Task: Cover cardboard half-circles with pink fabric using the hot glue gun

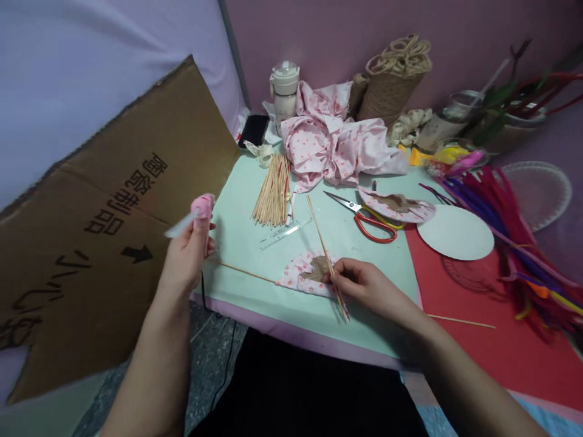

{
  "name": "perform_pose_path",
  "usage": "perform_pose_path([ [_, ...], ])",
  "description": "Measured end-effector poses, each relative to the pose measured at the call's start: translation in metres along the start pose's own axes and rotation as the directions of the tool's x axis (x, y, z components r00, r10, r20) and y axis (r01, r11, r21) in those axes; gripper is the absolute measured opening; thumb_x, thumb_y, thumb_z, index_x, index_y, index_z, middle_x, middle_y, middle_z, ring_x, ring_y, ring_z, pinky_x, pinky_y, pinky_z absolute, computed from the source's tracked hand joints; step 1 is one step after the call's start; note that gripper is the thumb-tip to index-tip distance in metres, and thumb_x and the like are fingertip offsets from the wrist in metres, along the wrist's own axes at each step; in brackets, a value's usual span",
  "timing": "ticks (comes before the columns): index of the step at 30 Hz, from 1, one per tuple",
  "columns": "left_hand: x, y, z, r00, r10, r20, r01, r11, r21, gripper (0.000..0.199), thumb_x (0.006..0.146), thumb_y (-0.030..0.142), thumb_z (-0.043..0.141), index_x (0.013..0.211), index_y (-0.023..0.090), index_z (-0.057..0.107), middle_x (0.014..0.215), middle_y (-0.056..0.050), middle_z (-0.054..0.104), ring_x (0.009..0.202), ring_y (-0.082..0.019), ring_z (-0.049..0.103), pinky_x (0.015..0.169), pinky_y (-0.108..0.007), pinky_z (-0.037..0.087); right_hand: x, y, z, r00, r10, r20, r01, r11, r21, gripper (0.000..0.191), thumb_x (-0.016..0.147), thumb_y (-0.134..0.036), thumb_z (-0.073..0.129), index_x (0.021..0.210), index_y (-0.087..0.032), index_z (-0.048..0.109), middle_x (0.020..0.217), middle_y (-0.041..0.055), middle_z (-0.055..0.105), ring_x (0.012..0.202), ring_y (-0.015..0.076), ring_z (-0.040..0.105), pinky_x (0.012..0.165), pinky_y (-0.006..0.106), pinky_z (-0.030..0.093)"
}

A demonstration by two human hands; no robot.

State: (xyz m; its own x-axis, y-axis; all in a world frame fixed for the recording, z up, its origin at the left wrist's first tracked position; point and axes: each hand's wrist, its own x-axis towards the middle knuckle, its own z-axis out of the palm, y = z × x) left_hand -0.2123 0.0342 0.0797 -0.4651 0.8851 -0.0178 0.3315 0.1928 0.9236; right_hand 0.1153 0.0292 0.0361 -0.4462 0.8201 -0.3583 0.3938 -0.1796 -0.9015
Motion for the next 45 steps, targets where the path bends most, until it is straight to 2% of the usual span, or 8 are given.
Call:
perform_pose_path([
  [4,-0.019,0.015,-0.001,0.984,-0.117,0.134,0.158,0.920,-0.358,0.041,0.068,0.049,0.079,0.088,0.018,0.063,0.085,-0.002,0.056,0.053,-0.005,0.036,0.041,-0.017,0.027,-0.004,-0.003,-0.002,1.000,-0.028,-0.010,0.028,0.999,0.030,0.027,0.084,-0.045,0.057,0.076,-0.020,0.060,0.072,0.0033,0.065,0.064,0.0156,0.054,0.060,0.027,0.041],
  [9,-0.043,0.014,0.001,0.942,-0.135,0.307,0.263,0.864,-0.430,0.049,0.062,0.056,0.081,0.088,0.018,0.064,0.082,-0.002,0.057,0.050,-0.004,0.033,0.035,-0.013,0.018,-0.010,-0.018,-0.032,0.983,-0.093,-0.159,0.098,0.995,0.027,0.030,0.080,-0.050,0.061,0.074,-0.020,0.059,0.073,0.0047,0.067,0.065,0.0162,0.056,0.060,0.027,0.042],
  [15,-0.064,0.001,0.021,0.857,-0.169,0.487,0.393,0.826,-0.405,0.052,0.066,0.053,0.081,0.098,0.015,0.065,0.077,-0.001,0.059,0.046,-0.003,0.036,0.035,-0.014,0.030,0.022,-0.029,-0.074,0.920,-0.098,-0.379,0.054,0.991,-0.126,0.022,0.080,-0.039,0.061,0.072,-0.018,0.063,0.068,0.0039,0.063,0.055,0.0119,0.046,0.052,0.027,0.034],
  [18,-0.069,0.000,0.032,0.833,-0.153,0.532,0.397,0.835,-0.381,0.042,0.073,0.049,0.077,0.094,0.015,0.063,0.077,-0.001,0.060,0.046,-0.003,0.038,0.038,-0.016,0.034,0.051,-0.029,-0.073,0.911,-0.109,-0.397,0.010,0.970,-0.244,0.020,0.082,-0.028,0.057,0.065,-0.018,0.058,0.060,0.0027,0.058,0.055,0.0127,0.047,0.054,0.027,0.033],
  [23,-0.074,0.007,0.047,0.811,-0.140,0.568,0.403,0.837,-0.371,0.035,0.077,0.044,0.074,0.094,0.015,0.062,0.079,0.000,0.061,0.047,-0.003,0.040,0.039,-0.016,0.036,0.089,-0.032,-0.056,0.895,-0.176,-0.411,-0.129,0.778,-0.614,0.014,0.081,-0.016,0.053,0.075,-0.015,0.065,0.073,0.0095,0.068,0.068,0.0183,0.057,0.063,0.028,0.036],
  [28,-0.077,0.009,0.056,0.798,-0.153,0.583,0.426,0.827,-0.366,0.036,0.076,0.043,0.075,0.094,0.015,0.061,0.078,0.001,0.059,0.047,-0.003,0.039,0.039,-0.016,0.034,0.100,-0.031,-0.050,0.913,-0.094,-0.396,-0.239,0.664,-0.709,0.023,0.081,-0.015,0.052,0.087,-0.010,0.073,0.084,0.0173,0.073,0.080,0.0251,0.066,0.070,0.029,0.042],
  [38,-0.079,0.008,0.065,0.763,-0.187,0.618,0.482,0.803,-0.352,0.033,0.077,0.040,0.074,0.094,0.015,0.059,0.077,0.001,0.058,0.047,-0.002,0.038,0.039,-0.014,0.033,0.092,-0.028,-0.054,0.887,-0.079,-0.456,-0.279,0.695,-0.663,0.021,0.083,-0.020,0.055,0.088,-0.012,0.073,0.089,0.0167,0.074,0.089,0.0260,0.066,0.075,0.029,0.042],
  [45,-0.080,0.009,0.070,0.751,-0.185,0.633,0.499,0.787,-0.363,0.032,0.077,0.039,0.075,0.092,0.015,0.060,0.074,0.002,0.059,0.046,-0.003,0.039,0.039,-0.015,0.034,0.028,-0.029,-0.059,0.833,-0.106,-0.542,-0.288,0.754,-0.591,0.017,0.087,-0.022,0.045,0.087,-0.017,0.061,0.083,0.0118,0.069,0.071,0.0219,0.058,0.062,0.029,0.034],
])
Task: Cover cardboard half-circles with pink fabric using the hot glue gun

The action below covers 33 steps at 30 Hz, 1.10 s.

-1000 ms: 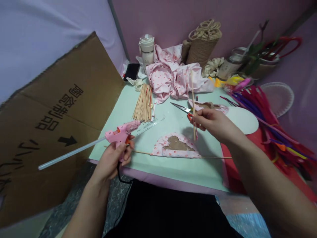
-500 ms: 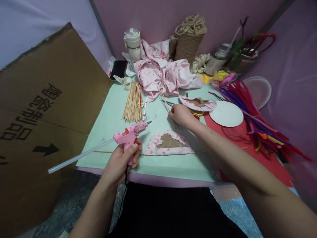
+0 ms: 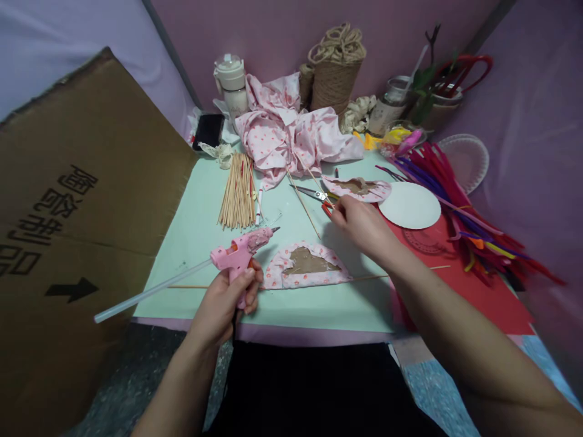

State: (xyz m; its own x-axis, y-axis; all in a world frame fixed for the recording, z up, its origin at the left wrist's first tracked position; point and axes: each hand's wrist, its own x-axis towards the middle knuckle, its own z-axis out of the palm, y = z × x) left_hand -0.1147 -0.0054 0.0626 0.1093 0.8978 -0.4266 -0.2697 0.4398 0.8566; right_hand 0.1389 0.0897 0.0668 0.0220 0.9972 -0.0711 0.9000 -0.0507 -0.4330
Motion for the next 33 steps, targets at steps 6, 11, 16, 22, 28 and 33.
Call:
perform_pose_path([
  [6,0.014,-0.008,0.017,0.992,-0.004,-0.130,-0.005,0.997,-0.073,0.034,0.071,0.037,0.079,0.089,0.012,0.064,0.087,-0.006,0.070,0.075,-0.013,0.067,0.066,-0.021,0.054,-0.040,0.015,0.014,1.000,-0.001,-0.013,0.006,0.923,0.385,0.004,0.083,-0.024,0.047,0.086,-0.022,0.049,0.070,-0.0001,0.058,0.061,0.0157,0.051,0.058,0.026,0.035],
  [11,0.020,-0.013,0.031,0.991,-0.021,-0.134,-0.007,0.978,-0.208,0.029,0.075,0.033,0.075,0.091,0.011,0.066,0.119,-0.016,0.069,0.110,-0.028,0.067,0.099,-0.039,0.052,-0.030,0.001,0.033,0.979,-0.053,0.195,-0.035,0.906,0.421,0.015,0.074,-0.032,0.065,0.073,-0.021,0.055,0.062,-0.0031,0.057,0.058,0.0135,0.052,0.056,0.025,0.034],
  [16,0.024,-0.021,0.029,0.981,-0.061,-0.185,0.008,0.961,-0.276,0.030,0.077,0.030,0.074,0.097,0.010,0.066,0.123,-0.019,0.067,0.115,-0.032,0.065,0.103,-0.045,0.050,-0.017,-0.008,0.041,0.975,-0.117,0.189,0.066,0.965,0.254,0.018,0.074,-0.033,0.073,0.072,-0.019,0.062,0.072,0.0021,0.064,0.066,0.0153,0.055,0.060,0.027,0.034],
  [22,0.027,-0.017,0.027,0.969,-0.163,-0.186,0.103,0.949,-0.296,0.038,0.071,0.032,0.079,0.098,0.008,0.065,0.128,-0.020,0.064,0.118,-0.035,0.062,0.108,-0.048,0.047,-0.013,-0.004,0.042,0.966,-0.085,0.245,0.021,0.967,0.254,0.013,0.079,-0.018,0.059,0.069,-0.019,0.067,0.067,0.0017,0.068,0.063,0.0139,0.057,0.061,0.026,0.035],
  [28,0.028,-0.015,0.023,0.962,-0.235,-0.138,0.184,0.935,-0.303,0.047,0.070,0.035,0.079,0.106,0.008,0.067,0.130,-0.021,0.063,0.122,-0.036,0.060,0.113,-0.047,0.041,-0.010,-0.003,0.042,0.963,-0.072,0.261,0.003,0.967,0.255,0.016,0.080,-0.017,0.056,0.069,-0.019,0.068,0.067,0.0025,0.068,0.062,0.0142,0.057,0.060,0.026,0.034],
  [33,0.028,-0.022,0.020,0.965,-0.224,-0.136,0.173,0.935,-0.308,0.041,0.077,0.037,0.074,0.106,0.008,0.069,0.133,-0.020,0.061,0.124,-0.034,0.058,0.114,-0.046,0.040,-0.006,-0.004,0.036,0.948,-0.140,0.286,0.068,0.967,0.246,0.015,0.085,-0.028,0.060,0.076,-0.019,0.069,0.077,0.0047,0.069,0.071,0.0171,0.059,0.065,0.028,0.037],
])
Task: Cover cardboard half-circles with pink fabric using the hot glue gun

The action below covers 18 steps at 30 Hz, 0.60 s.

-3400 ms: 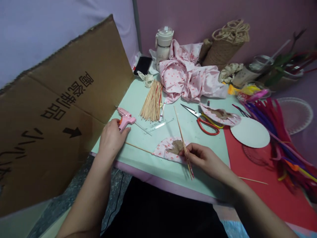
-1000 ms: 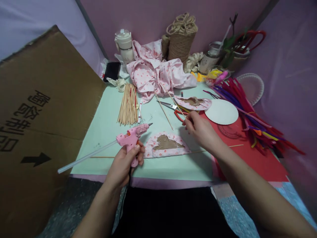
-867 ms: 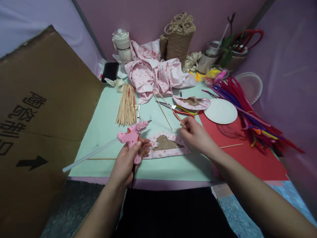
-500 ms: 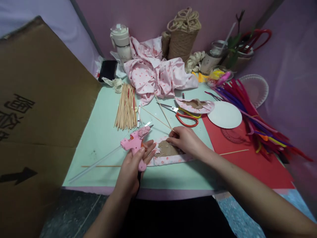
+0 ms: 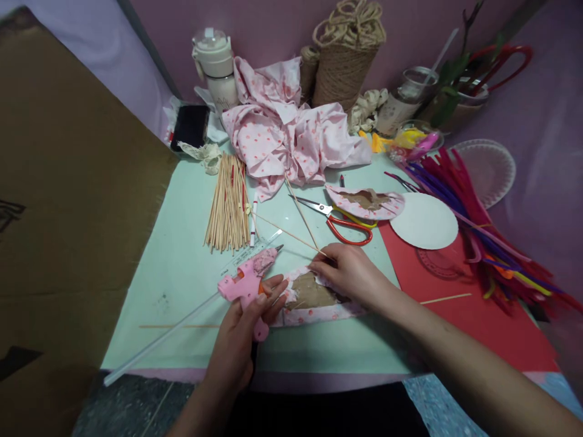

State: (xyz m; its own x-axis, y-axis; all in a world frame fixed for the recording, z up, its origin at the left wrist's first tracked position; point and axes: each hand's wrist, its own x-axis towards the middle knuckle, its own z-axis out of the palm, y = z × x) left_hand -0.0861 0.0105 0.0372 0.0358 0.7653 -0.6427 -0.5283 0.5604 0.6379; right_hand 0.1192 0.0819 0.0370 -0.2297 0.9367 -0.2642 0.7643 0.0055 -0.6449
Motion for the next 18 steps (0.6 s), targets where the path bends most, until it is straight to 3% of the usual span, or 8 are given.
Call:
perform_pose_path([
  [3,0.000,-0.001,0.000,1.000,-0.013,-0.019,0.013,1.000,0.007,0.042,0.076,0.037,0.076,0.106,0.008,0.070,0.132,-0.019,0.062,0.124,-0.034,0.058,0.114,-0.046,0.041,0.004,-0.003,-0.002,0.995,-0.084,0.056,0.085,0.996,-0.016,0.011,0.081,-0.031,0.069,0.085,-0.020,0.069,0.089,0.0054,0.067,0.080,0.0186,0.060,0.068,0.028,0.039],
  [6,0.000,0.000,-0.001,1.000,-0.014,-0.021,0.014,1.000,0.018,0.046,0.077,0.036,0.076,0.111,0.007,0.069,0.131,-0.020,0.062,0.124,-0.034,0.058,0.113,-0.045,0.042,0.010,-0.005,-0.001,0.987,-0.125,0.099,0.127,0.992,-0.018,0.005,0.083,-0.024,0.066,0.081,-0.021,0.069,0.088,0.0046,0.066,0.080,0.0175,0.060,0.069,0.028,0.040],
  [10,0.000,0.000,-0.002,1.000,0.005,-0.013,-0.005,1.000,0.022,0.045,0.079,0.034,0.074,0.113,0.007,0.068,0.132,-0.020,0.062,0.125,-0.033,0.057,0.111,-0.043,0.044,0.015,-0.007,0.000,0.989,-0.114,0.095,0.116,0.993,-0.013,0.015,0.085,-0.023,0.060,0.075,-0.020,0.070,0.083,0.0058,0.068,0.077,0.0175,0.060,0.069,0.029,0.041],
  [18,-0.001,0.000,-0.002,1.000,0.014,0.023,-0.014,0.999,0.038,0.041,0.081,0.035,0.072,0.112,0.007,0.070,0.133,-0.019,0.062,0.126,-0.032,0.057,0.111,-0.040,0.045,0.013,-0.007,-0.001,0.991,-0.101,0.088,0.104,0.994,-0.030,0.015,0.087,-0.024,0.060,0.077,-0.020,0.070,0.085,0.0060,0.070,0.078,0.0177,0.061,0.068,0.028,0.040],
])
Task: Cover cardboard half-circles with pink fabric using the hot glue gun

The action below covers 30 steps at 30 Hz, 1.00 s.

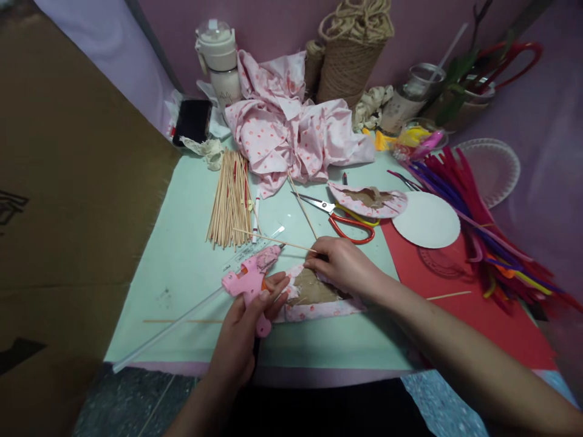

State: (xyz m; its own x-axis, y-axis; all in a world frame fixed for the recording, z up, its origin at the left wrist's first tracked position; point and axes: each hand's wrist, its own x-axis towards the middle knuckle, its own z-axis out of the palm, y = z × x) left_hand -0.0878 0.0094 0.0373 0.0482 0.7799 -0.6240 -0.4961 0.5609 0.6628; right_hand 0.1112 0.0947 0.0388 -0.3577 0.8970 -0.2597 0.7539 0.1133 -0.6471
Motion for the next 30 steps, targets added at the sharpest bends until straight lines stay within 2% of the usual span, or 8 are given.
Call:
perform_pose_path([
  [8,0.000,0.003,0.003,1.000,0.006,0.018,-0.006,1.000,-0.007,0.033,0.077,0.035,0.076,0.099,0.011,0.073,0.129,-0.016,0.065,0.124,-0.030,0.059,0.110,-0.039,0.046,-0.010,0.006,-0.005,0.997,-0.004,-0.071,0.011,0.994,0.106,0.019,0.087,-0.033,0.060,0.076,-0.020,0.069,0.082,0.0051,0.067,0.077,0.0180,0.060,0.070,0.029,0.041],
  [12,-0.001,0.003,0.000,1.000,0.023,-0.005,-0.022,1.000,0.012,0.031,0.076,0.035,0.076,0.095,0.010,0.073,0.127,-0.016,0.066,0.122,-0.032,0.060,0.109,-0.041,0.047,-0.021,0.008,-0.013,0.977,0.108,-0.182,-0.051,0.955,0.294,0.029,0.092,-0.034,0.046,0.079,-0.020,0.067,0.077,0.0037,0.065,0.074,0.0171,0.058,0.069,0.029,0.042],
  [16,-0.002,0.002,-0.003,0.999,0.045,0.006,-0.045,0.998,0.037,0.033,0.078,0.035,0.074,0.099,0.010,0.072,0.128,-0.016,0.065,0.122,-0.032,0.060,0.108,-0.041,0.047,-0.041,0.010,-0.020,0.961,0.247,-0.120,-0.142,0.822,0.551,0.038,0.093,-0.046,0.042,0.087,-0.019,0.068,0.074,0.0033,0.064,0.067,0.0163,0.058,0.062,0.028,0.044],
  [18,-0.002,0.003,-0.003,0.999,0.038,0.016,-0.039,0.998,0.049,0.033,0.079,0.034,0.073,0.101,0.010,0.070,0.128,-0.016,0.065,0.121,-0.031,0.061,0.106,-0.040,0.048,-0.050,0.012,-0.023,0.963,0.242,-0.119,-0.136,0.818,0.560,0.039,0.092,-0.049,0.045,0.088,-0.019,0.069,0.081,0.0052,0.066,0.075,0.0174,0.059,0.067,0.028,0.045],
  [20,-0.003,0.006,-0.001,0.999,0.044,0.011,-0.045,0.995,0.085,0.034,0.079,0.036,0.073,0.101,0.010,0.069,0.124,-0.017,0.067,0.116,-0.030,0.063,0.100,-0.038,0.051,-0.055,0.014,-0.027,0.965,0.232,-0.122,-0.137,0.843,0.520,0.039,0.091,-0.050,0.046,0.087,-0.019,0.070,0.077,0.0043,0.064,0.073,0.0165,0.057,0.065,0.027,0.044],
  [23,-0.003,0.011,0.002,0.997,0.077,0.004,-0.076,0.977,0.201,0.035,0.078,0.040,0.072,0.096,0.010,0.067,0.098,-0.014,0.072,0.088,-0.022,0.070,0.075,-0.030,0.055,-0.048,0.014,-0.033,0.977,0.206,-0.048,-0.149,0.833,0.533,0.038,0.090,-0.050,0.048,0.081,-0.019,0.067,0.061,-0.0009,0.053,0.056,0.0125,0.047,0.052,0.025,0.037],
  [26,-0.005,0.016,0.003,0.989,0.134,0.069,-0.148,0.943,0.298,0.031,0.080,0.042,0.069,0.089,0.013,0.064,0.066,-0.001,0.063,0.057,-0.010,0.054,0.056,-0.021,0.043,-0.025,0.007,-0.037,0.989,0.146,0.020,-0.129,0.789,0.601,0.026,0.087,-0.041,0.054,0.074,-0.019,0.062,0.059,-0.0026,0.053,0.052,0.0106,0.047,0.050,0.024,0.037],
  [30,-0.011,0.017,-0.002,0.980,0.159,0.118,-0.191,0.917,0.351,0.029,0.082,0.044,0.065,0.090,0.016,0.059,0.056,0.005,0.049,0.050,-0.007,0.040,0.049,-0.019,0.031,0.009,-0.001,-0.033,0.993,0.106,0.061,-0.119,0.740,0.662,0.001,0.079,-0.018,0.060,0.079,-0.020,0.061,0.062,-0.0035,0.057,0.056,0.0107,0.054,0.057,0.024,0.045],
])
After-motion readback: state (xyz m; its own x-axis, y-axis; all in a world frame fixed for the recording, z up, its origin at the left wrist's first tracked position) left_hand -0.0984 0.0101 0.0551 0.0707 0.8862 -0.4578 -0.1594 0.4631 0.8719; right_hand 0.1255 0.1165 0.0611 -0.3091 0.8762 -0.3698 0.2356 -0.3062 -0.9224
